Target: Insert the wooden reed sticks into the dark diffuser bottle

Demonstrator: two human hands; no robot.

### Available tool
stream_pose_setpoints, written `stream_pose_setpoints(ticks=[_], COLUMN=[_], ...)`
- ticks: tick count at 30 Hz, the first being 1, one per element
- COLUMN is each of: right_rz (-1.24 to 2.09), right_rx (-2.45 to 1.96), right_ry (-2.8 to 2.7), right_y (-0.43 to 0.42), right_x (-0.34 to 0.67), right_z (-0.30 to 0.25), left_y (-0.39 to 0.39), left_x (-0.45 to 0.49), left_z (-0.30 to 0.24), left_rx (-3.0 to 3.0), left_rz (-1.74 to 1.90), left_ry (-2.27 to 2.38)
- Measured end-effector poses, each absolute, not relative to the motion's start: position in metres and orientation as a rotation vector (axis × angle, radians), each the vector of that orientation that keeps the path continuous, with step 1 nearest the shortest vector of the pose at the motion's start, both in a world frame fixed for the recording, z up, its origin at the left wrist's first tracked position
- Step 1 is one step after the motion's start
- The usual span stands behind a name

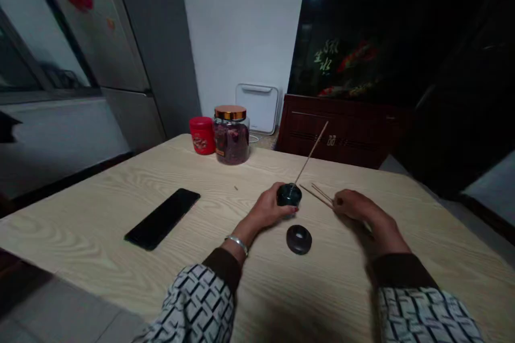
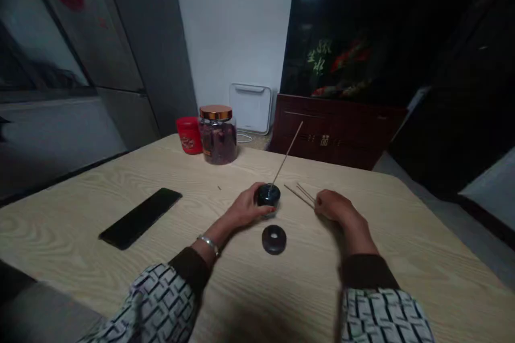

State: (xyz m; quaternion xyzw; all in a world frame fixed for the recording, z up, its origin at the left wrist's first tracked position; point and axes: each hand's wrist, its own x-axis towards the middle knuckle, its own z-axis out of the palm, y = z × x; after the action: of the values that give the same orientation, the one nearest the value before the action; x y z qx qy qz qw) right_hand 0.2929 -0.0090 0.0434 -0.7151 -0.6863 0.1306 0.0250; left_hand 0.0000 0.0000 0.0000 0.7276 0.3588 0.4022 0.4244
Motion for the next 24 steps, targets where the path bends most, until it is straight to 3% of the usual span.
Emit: stream_pose_setpoints(ticks=[6, 13, 24], right_rz=[0.636, 0.689, 0.507], right_rx=[-1.822, -0.914, -0.891], right_ry=[-1.975, -0.946, -1.051], right_y=[-0.016, -0.039, -0.03], right_x=[0.293, 0.265, 0.201], right_z=[0.073, 0.136, 0.119], left_y=[-0.002, -0.001, -0.002], left_x=[0.001, 0.001, 0.001], left_z=[0.003, 0.002, 0.005], left_rx=[1.836, 1.839, 1.843], left_rz=[0.998, 1.009, 1.024], left_ry=[0.91, 0.909, 0.887])
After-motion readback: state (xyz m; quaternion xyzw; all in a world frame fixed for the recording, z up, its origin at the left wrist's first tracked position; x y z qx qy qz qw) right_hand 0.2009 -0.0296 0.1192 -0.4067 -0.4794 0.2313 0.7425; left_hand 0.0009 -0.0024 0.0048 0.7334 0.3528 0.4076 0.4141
